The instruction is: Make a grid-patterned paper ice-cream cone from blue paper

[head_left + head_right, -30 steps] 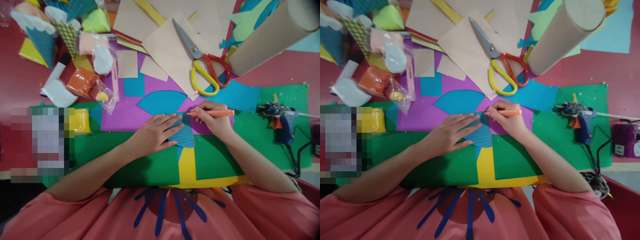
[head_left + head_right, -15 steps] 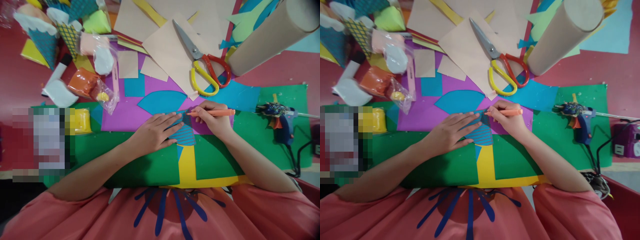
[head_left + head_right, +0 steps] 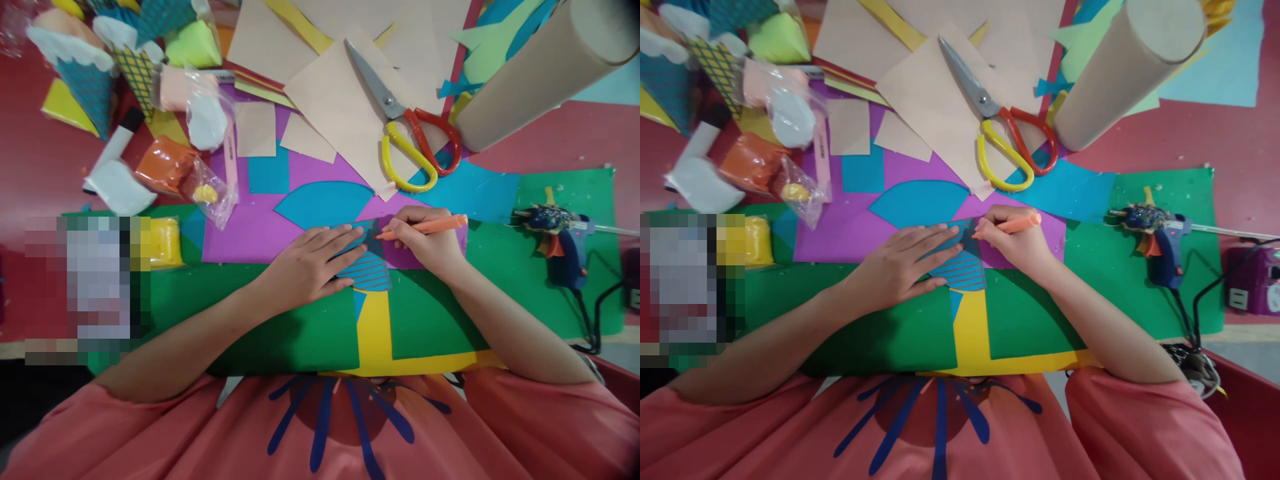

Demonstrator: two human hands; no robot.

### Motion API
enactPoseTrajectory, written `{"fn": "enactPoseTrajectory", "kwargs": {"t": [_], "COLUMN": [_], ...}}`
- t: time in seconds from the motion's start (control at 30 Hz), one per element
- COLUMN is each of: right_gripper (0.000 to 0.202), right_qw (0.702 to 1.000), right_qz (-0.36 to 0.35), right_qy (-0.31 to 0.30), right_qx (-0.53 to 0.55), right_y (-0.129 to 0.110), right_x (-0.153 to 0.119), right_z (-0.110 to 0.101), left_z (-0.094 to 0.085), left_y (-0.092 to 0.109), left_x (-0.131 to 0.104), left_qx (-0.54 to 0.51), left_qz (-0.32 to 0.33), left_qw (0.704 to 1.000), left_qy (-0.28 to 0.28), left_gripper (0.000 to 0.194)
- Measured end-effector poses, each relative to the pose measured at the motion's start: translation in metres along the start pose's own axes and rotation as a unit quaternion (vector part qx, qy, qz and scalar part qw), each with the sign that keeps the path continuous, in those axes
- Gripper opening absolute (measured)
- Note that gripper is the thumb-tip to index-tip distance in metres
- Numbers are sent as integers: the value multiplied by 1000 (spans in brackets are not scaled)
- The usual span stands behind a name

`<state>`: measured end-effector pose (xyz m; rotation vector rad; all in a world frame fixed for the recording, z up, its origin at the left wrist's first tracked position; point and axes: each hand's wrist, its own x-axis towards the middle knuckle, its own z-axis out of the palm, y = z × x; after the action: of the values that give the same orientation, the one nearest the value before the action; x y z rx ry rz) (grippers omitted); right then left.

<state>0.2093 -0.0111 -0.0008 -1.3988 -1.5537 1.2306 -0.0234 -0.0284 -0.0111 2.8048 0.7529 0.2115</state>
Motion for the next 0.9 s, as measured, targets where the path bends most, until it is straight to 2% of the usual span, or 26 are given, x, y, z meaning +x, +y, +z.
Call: {"fn": "enactPoseTrajectory", "kwargs": {"t": [0.17, 0.3, 0.9], "right_gripper": [22, 23, 24], "right_qw": [1000, 999, 999], "right_qz": [-4, -6, -42], "right_qy": [16, 34, -6], "right_qx": [24, 12, 5], "right_y": [1, 3, 5], "right_x": [-1, -2, -1], "right_z": [-1, -2, -1], "left_z": [1, 3, 3], "left_y": [0, -1, -3], "left_x": [0, -1, -2], "left_qx": [4, 2, 4], "left_qz": [0, -28, -25], "left_qw": [1000, 1000, 999], "left_qy": [2, 4, 20], "left_gripper": [46, 49, 50]}}
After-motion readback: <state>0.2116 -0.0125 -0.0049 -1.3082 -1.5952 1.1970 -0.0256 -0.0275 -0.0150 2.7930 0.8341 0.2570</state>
